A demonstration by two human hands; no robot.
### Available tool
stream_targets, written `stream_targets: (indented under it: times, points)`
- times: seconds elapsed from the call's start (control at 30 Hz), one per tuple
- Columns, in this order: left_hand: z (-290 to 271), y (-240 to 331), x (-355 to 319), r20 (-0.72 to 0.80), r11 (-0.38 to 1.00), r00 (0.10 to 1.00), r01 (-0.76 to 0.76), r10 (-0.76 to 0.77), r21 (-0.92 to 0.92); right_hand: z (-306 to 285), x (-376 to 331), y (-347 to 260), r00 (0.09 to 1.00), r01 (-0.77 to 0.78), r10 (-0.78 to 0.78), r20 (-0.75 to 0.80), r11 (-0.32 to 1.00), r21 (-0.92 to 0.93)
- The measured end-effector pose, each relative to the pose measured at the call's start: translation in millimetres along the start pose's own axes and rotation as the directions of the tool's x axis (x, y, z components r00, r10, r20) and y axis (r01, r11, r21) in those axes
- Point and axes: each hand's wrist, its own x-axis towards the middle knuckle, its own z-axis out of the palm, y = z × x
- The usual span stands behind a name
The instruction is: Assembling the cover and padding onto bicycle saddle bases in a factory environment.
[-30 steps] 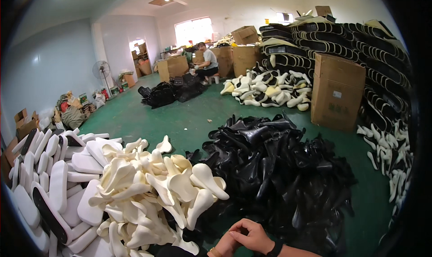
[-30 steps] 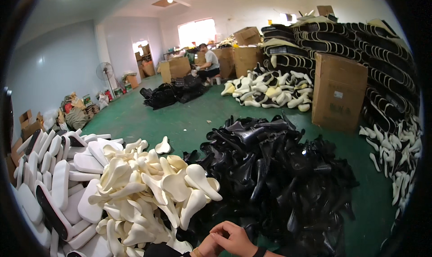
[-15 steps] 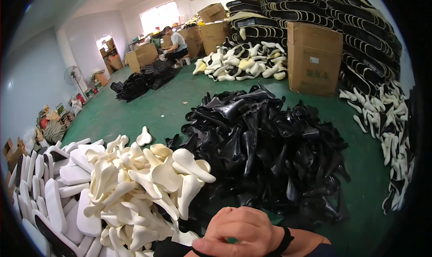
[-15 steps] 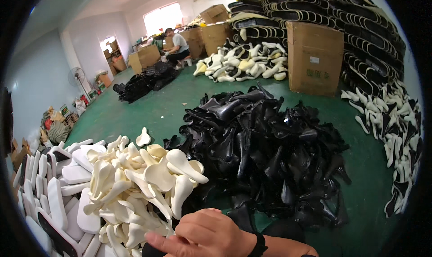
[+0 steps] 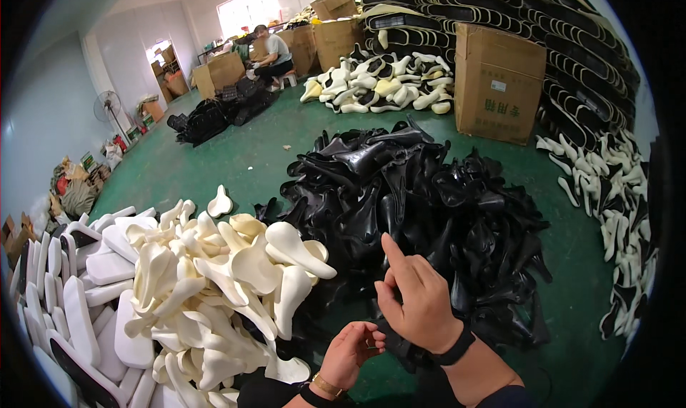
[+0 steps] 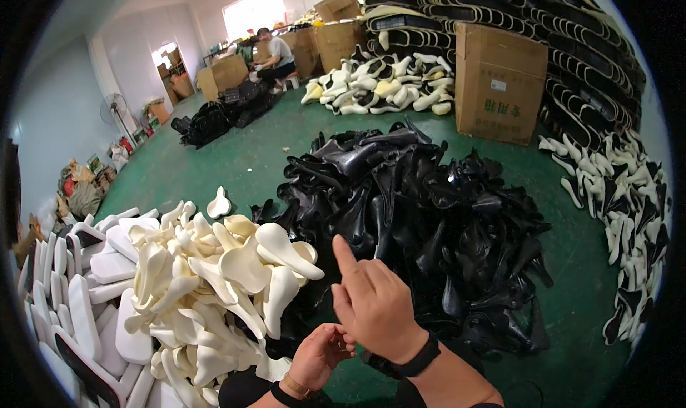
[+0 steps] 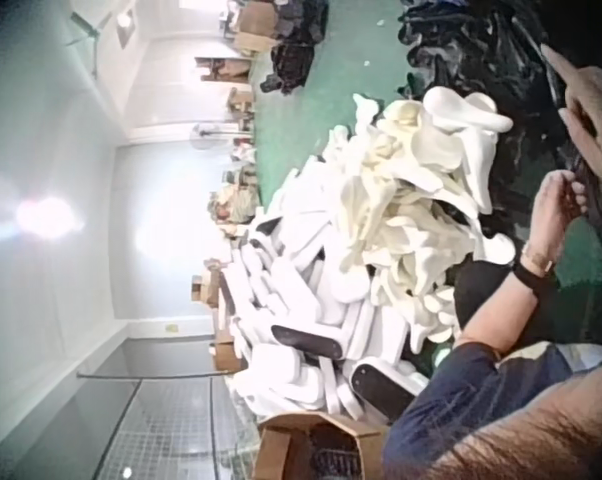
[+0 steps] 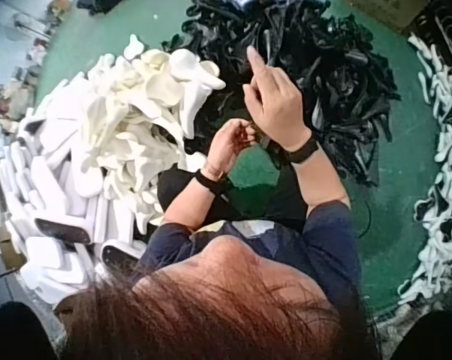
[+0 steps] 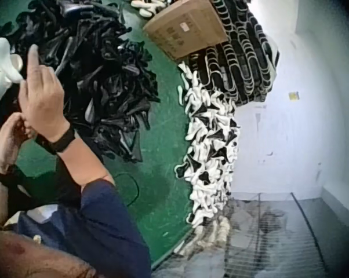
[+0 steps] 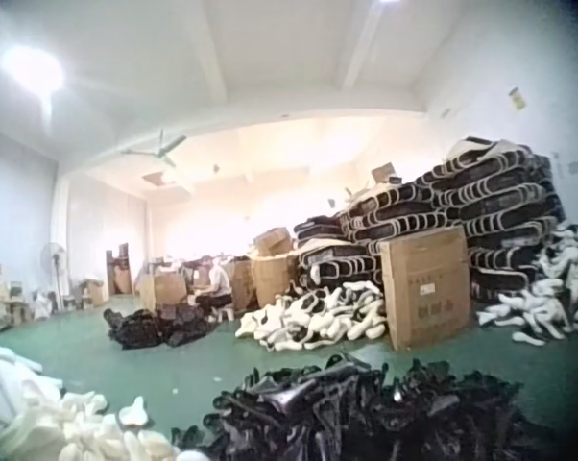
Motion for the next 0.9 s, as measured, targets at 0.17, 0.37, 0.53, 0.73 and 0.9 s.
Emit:
stream_targets:
  times: [0.17, 0.37, 0.53, 0.73, 0.9]
  points:
    - [7, 2, -1, -0.043, 1.0, 0.999, 0.019, -0.018, 0.01, 21, -32, 33, 0.891, -0.235, 0.284, 0.356, 0.956, -0.173]
    - [4, 3, 1, -0.041, 1.0, 0.999, 0.017, -0.016, 0.01, 29, -51, 48, 0.539, -0.347, 0.339, 0.771, 0.924, -0.163]
    - [4, 5, -1, -0.044, 1.0, 0.999, 0.001, 0.0, 0.02, 31, -47, 43, 0.554, -0.39, 0.356, 0.753, 0.91, -0.143]
    - [5, 8, -4, -0.037, 0.999, 0.999, -0.011, 0.012, 0.034, 27, -46, 32, 0.679, -0.315, 0.32, 0.661, 0.94, -0.131]
    - [9, 5, -6, -0.082, 0.996, 0.995, -0.063, 0.059, -0.057, 5, -10, -19, 0.965, 0.175, -0.196, 0.175, 0.976, 0.127]
